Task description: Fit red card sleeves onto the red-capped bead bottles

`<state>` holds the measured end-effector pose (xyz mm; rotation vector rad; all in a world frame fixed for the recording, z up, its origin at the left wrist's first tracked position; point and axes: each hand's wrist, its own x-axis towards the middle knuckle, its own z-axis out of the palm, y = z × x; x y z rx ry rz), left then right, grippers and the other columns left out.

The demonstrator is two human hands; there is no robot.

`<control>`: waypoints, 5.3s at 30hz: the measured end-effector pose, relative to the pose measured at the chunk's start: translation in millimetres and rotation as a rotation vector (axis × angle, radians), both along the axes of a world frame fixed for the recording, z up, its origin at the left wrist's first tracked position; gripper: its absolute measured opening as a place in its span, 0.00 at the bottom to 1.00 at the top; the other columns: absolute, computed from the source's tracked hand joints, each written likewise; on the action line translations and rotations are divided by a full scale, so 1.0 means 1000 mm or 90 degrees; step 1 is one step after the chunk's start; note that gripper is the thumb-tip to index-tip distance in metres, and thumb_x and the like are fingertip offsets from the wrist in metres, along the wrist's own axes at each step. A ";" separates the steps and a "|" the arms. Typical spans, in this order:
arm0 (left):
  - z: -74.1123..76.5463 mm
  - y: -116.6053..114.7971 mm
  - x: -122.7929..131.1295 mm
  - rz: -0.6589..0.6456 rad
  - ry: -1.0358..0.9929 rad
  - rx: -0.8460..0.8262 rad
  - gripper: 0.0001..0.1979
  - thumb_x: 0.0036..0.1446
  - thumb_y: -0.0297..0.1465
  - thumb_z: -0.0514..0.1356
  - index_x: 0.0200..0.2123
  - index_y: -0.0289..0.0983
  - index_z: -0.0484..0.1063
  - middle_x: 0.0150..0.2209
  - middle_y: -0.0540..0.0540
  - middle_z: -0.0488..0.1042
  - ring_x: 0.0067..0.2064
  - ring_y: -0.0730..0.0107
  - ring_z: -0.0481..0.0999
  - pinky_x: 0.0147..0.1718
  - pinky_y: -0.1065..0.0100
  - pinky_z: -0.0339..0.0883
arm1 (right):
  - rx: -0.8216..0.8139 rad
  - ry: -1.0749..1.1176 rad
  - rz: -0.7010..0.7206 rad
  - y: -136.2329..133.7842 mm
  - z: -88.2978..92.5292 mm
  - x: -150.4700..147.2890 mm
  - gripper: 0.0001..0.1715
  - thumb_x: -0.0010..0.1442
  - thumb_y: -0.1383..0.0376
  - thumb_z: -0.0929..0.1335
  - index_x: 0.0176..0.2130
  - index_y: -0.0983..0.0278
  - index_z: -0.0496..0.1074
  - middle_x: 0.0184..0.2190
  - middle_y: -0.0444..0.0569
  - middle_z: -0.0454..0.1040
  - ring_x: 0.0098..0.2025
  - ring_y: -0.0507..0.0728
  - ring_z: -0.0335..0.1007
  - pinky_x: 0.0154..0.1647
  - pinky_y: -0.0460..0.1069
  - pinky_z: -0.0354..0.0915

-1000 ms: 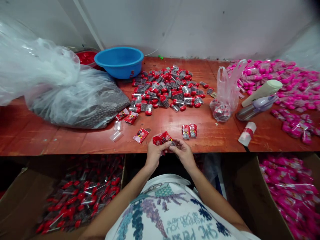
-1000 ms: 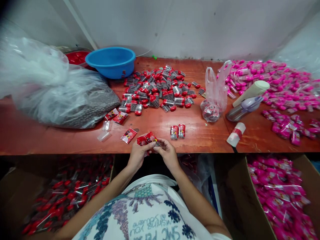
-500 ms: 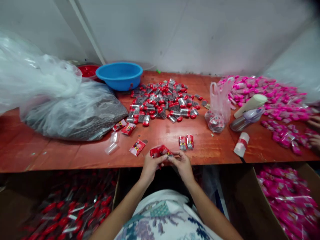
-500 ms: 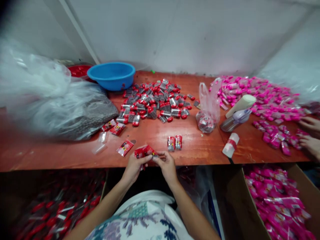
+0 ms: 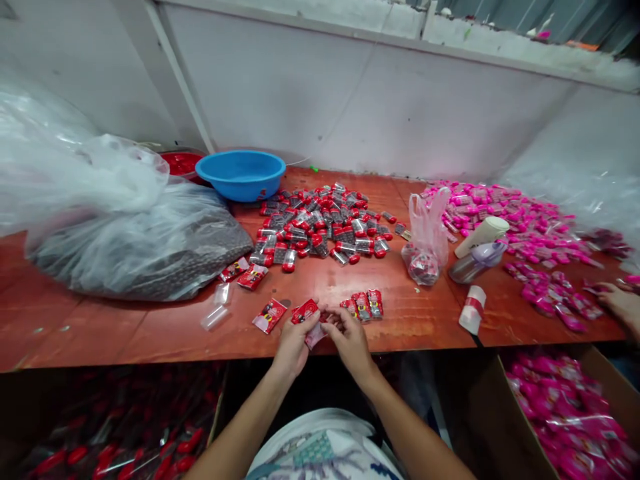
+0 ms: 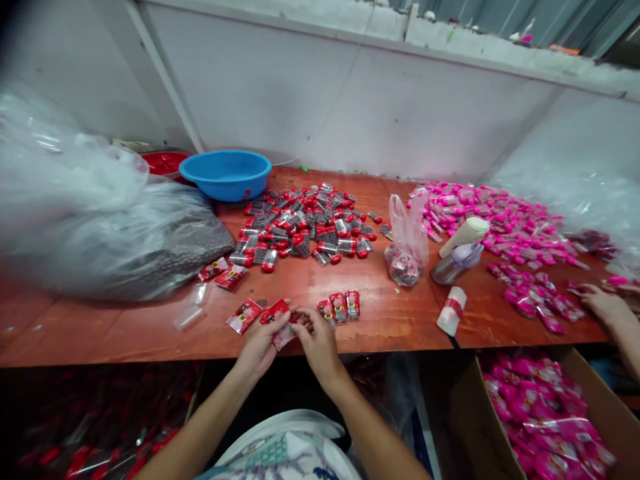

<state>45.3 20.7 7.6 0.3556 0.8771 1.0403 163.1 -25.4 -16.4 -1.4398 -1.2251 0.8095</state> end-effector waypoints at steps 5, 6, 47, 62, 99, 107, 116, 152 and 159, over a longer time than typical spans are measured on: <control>-0.003 0.005 -0.009 0.040 0.034 0.004 0.15 0.35 0.22 0.71 0.32 0.31 0.76 0.30 0.44 0.80 0.29 0.65 0.79 0.32 0.66 0.76 | 0.006 -0.033 0.021 0.020 -0.001 -0.004 0.16 0.58 0.65 0.66 0.47 0.58 0.73 0.37 0.47 0.77 0.38 0.55 0.74 0.38 0.48 0.69; -0.004 0.006 -0.011 0.038 0.035 0.001 0.15 0.35 0.22 0.71 0.31 0.31 0.76 0.29 0.44 0.80 0.29 0.65 0.79 0.32 0.66 0.76 | 0.018 -0.062 0.031 0.022 -0.001 -0.003 0.16 0.59 0.65 0.66 0.48 0.58 0.73 0.37 0.47 0.78 0.38 0.56 0.74 0.39 0.48 0.69; -0.006 0.027 -0.037 0.174 -0.028 -0.141 0.05 0.47 0.16 0.63 0.26 0.30 0.74 0.25 0.46 0.77 0.25 0.72 0.77 0.29 0.71 0.74 | -0.062 0.269 0.004 -0.001 0.010 -0.019 0.20 0.53 0.60 0.71 0.47 0.60 0.73 0.38 0.46 0.76 0.35 0.55 0.71 0.40 0.51 0.69; 0.010 0.012 -0.030 0.170 0.056 -0.024 0.12 0.33 0.21 0.71 0.25 0.32 0.73 0.23 0.51 0.76 0.24 0.74 0.75 0.26 0.72 0.71 | -0.056 0.201 0.040 -0.012 0.001 -0.019 0.20 0.53 0.62 0.71 0.47 0.60 0.75 0.39 0.46 0.77 0.36 0.56 0.72 0.41 0.51 0.69; 0.027 -0.009 -0.030 -0.077 0.148 0.174 0.23 0.36 0.24 0.71 0.40 0.35 0.74 0.29 0.50 0.76 0.31 0.70 0.76 0.34 0.68 0.70 | -0.081 0.383 0.045 -0.031 0.014 -0.010 0.17 0.53 0.61 0.72 0.44 0.59 0.76 0.35 0.44 0.77 0.30 0.52 0.71 0.32 0.48 0.70; 0.025 -0.014 -0.024 -0.025 0.131 0.173 0.16 0.36 0.25 0.71 0.32 0.34 0.74 0.30 0.49 0.77 0.31 0.70 0.76 0.36 0.68 0.70 | -0.099 0.433 0.053 -0.029 0.015 -0.008 0.18 0.52 0.61 0.73 0.45 0.60 0.75 0.33 0.44 0.77 0.27 0.50 0.70 0.29 0.46 0.69; 0.028 -0.020 -0.019 -0.090 0.171 0.167 0.13 0.37 0.27 0.71 0.28 0.34 0.73 0.27 0.50 0.76 0.29 0.69 0.76 0.31 0.69 0.71 | -0.004 0.163 0.112 -0.019 0.006 0.000 0.23 0.56 0.61 0.70 0.52 0.57 0.70 0.36 0.45 0.73 0.36 0.53 0.69 0.38 0.48 0.67; -0.013 -0.006 -0.017 -0.083 0.064 -0.170 0.10 0.47 0.16 0.63 0.34 0.31 0.74 0.31 0.40 0.79 0.30 0.63 0.80 0.29 0.62 0.77 | -0.141 0.034 -0.244 -0.017 -0.037 0.097 0.22 0.46 0.48 0.72 0.29 0.64 0.69 0.23 0.43 0.71 0.23 0.53 0.65 0.23 0.46 0.60; -0.006 -0.001 -0.009 -0.018 0.102 -0.094 0.11 0.38 0.20 0.70 0.27 0.31 0.74 0.25 0.44 0.78 0.24 0.65 0.78 0.25 0.66 0.75 | -0.045 -0.063 -0.199 -0.012 -0.011 0.055 0.21 0.52 0.56 0.71 0.44 0.60 0.70 0.32 0.45 0.70 0.30 0.55 0.66 0.33 0.49 0.64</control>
